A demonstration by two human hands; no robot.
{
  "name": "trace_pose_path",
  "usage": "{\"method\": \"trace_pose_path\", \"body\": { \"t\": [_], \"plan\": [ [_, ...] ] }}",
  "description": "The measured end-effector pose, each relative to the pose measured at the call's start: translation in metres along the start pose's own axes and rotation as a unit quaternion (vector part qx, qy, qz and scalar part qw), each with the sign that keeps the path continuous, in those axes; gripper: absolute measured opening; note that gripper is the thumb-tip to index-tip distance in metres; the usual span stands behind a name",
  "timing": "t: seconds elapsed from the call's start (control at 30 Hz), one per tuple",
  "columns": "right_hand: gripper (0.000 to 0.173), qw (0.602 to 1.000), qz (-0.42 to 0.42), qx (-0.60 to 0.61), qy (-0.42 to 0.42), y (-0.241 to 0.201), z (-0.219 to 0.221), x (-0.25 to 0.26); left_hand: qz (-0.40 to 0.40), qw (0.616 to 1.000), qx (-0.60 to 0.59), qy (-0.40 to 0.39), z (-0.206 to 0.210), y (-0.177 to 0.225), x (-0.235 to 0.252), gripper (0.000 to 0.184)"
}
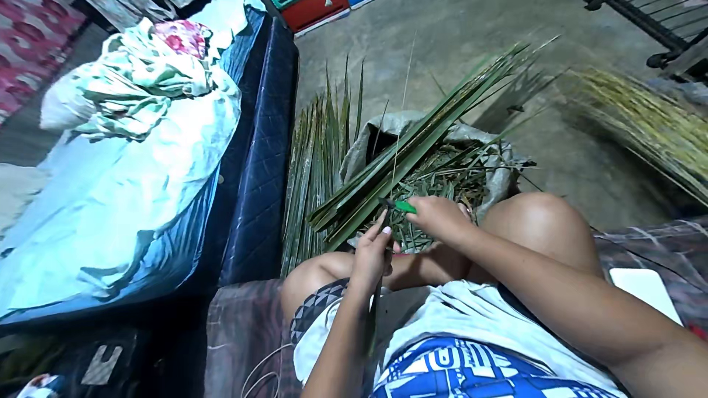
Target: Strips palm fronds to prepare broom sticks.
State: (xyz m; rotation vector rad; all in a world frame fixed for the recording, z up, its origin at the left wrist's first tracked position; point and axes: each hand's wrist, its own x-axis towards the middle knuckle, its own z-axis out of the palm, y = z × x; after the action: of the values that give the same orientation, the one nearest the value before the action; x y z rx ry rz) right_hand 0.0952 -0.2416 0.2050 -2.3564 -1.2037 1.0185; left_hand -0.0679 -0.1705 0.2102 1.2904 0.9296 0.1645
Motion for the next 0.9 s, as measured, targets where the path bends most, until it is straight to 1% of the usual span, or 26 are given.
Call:
{"method": "trace_pose_path", "body": {
  "t": [0.03, 0.13, 0.2, 0.23, 0.3, 0.4, 0.43, 0.5, 0.6, 0.63, 0.7, 0.77, 0.8, 0.87, 0.9],
  "plan": [
    [0.03, 1.0, 0.012, 0.003, 0.021, 0.005, -0.001, 0.005, 0.014, 0.999, 0.037, 0.003, 0.002, -0.002, -0.001, 0.047],
    [0.028, 0.989, 0.063, 0.038, 0.127, 0.029, -0.014, 0.026, 0.055, 0.988, 0.147, 0.012, 0.004, -0.007, -0.004, 0.047],
    [0.027, 0.982, 0.081, 0.043, 0.165, 0.035, -0.023, 0.029, 0.07, 0.977, 0.202, 0.031, 0.004, -0.012, -0.005, 0.047],
    [0.026, 0.983, 0.075, 0.043, 0.162, 0.032, -0.024, 0.026, 0.071, 0.97, 0.228, 0.039, 0.004, -0.012, -0.005, 0.047],
    [0.024, 0.992, 0.039, 0.043, 0.11, 0.02, -0.019, 0.013, 0.072, 0.962, 0.261, 0.047, 0.003, -0.012, -0.005, 0.047],
    [0.03, 1.0, -0.016, 0.002, 0.0, 0.001, -0.004, -0.005, 0.083, 0.962, 0.254, 0.051, 0.004, -0.013, -0.004, 0.046],
    [0.031, 1.0, -0.016, -0.008, -0.007, 0.001, -0.002, -0.005, 0.084, 0.963, 0.25, 0.051, 0.005, -0.013, -0.005, 0.046],
    [0.028, 0.999, 0.003, -0.001, 0.038, 0.012, -0.003, 0.004, 0.086, 0.962, 0.256, 0.048, 0.006, -0.014, -0.005, 0.047],
    [0.025, 0.989, 0.066, 0.036, 0.125, 0.033, -0.018, 0.022, 0.087, 0.956, 0.278, 0.041, 0.008, -0.015, -0.007, 0.048],
    [0.026, 0.986, 0.078, 0.057, 0.138, 0.037, -0.022, 0.025, 0.088, 0.954, 0.283, 0.039, 0.009, -0.016, -0.008, 0.048],
    [0.03, 0.98, 0.06, 0.135, 0.134, 0.036, -0.02, 0.027, 0.09, 0.954, 0.284, 0.039, 0.01, -0.017, -0.008, 0.048],
    [0.038, 0.969, 0.018, 0.239, 0.064, 0.029, -0.01, 0.025, 0.084, 0.954, 0.285, 0.03, 0.012, -0.016, -0.007, 0.048],
    [0.038, 0.96, 0.001, 0.279, 0.026, 0.026, -0.003, 0.024, 0.076, 0.955, 0.287, 0.021, 0.014, -0.016, -0.007, 0.05],
    [0.029, 0.942, -0.012, 0.336, -0.013, 0.021, 0.004, 0.023, 0.05, 0.953, 0.298, -0.007, 0.017, -0.015, -0.007, 0.055],
    [0.025, 0.934, -0.01, 0.358, -0.007, 0.023, 0.005, 0.025, 0.037, 0.95, 0.308, -0.02, 0.019, -0.013, -0.007, 0.057]
  ]
}}
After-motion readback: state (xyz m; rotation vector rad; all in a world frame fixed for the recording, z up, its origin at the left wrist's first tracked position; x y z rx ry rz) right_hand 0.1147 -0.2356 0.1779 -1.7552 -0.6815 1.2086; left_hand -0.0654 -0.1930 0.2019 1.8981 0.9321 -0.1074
